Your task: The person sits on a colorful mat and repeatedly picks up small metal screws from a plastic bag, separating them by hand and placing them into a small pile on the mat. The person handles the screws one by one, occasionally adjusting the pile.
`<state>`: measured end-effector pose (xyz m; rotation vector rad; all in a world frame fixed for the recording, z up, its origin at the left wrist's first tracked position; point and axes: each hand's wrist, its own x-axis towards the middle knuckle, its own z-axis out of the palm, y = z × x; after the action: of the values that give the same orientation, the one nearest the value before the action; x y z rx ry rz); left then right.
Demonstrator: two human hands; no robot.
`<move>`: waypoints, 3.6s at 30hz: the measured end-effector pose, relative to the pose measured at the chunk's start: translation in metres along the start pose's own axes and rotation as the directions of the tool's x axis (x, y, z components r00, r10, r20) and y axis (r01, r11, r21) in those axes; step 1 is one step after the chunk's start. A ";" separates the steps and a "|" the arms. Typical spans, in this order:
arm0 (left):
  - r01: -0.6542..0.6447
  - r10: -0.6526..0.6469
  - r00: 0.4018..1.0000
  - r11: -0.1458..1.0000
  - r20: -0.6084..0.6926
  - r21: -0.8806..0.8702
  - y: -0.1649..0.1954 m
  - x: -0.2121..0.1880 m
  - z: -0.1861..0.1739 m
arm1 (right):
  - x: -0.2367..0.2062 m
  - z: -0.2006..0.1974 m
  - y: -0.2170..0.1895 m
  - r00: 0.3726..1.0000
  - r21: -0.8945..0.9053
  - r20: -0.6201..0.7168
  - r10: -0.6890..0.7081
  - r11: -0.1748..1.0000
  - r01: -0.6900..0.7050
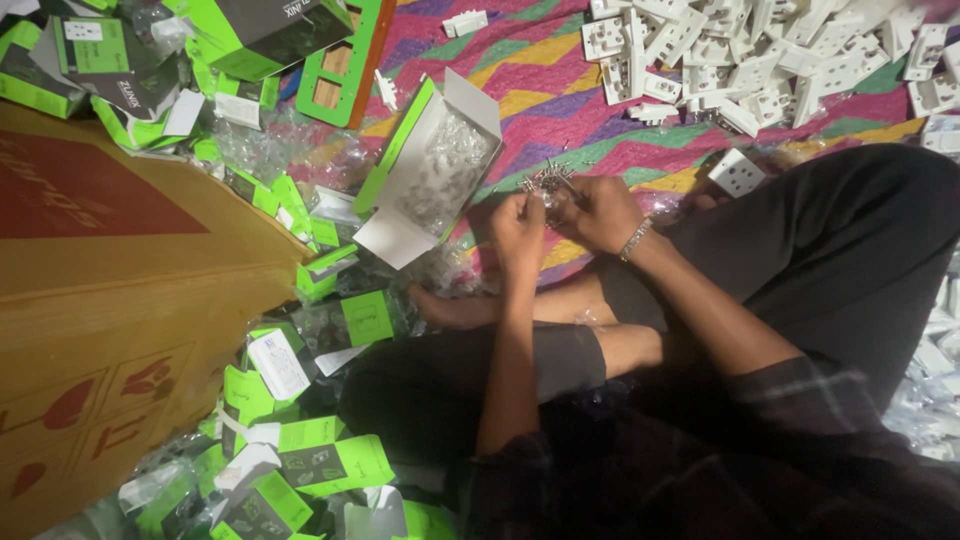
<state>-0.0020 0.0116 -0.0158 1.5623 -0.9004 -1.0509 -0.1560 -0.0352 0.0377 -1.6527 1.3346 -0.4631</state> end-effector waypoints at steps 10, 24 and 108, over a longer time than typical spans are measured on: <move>0.036 -0.031 0.998 0.995 0.059 -0.094 -0.004 0.000 0.004 | 0.001 0.000 0.000 0.999 0.047 -0.012 -0.045 0.998 0.046; 0.233 -0.308 0.944 0.879 -0.122 -0.417 0.016 0.006 -0.010 | 0.010 -0.001 0.033 0.889 0.642 -0.365 0.278 0.766 0.023; -0.434 0.444 0.895 0.847 0.042 0.305 0.044 -0.005 0.004 | 0.002 0.010 0.012 0.995 -0.136 0.035 -0.092 0.986 0.096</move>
<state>-0.0091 0.0055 0.0277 1.5100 -1.3765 -0.5729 -0.1544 -0.0329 0.0225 -1.8360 1.2960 -0.4089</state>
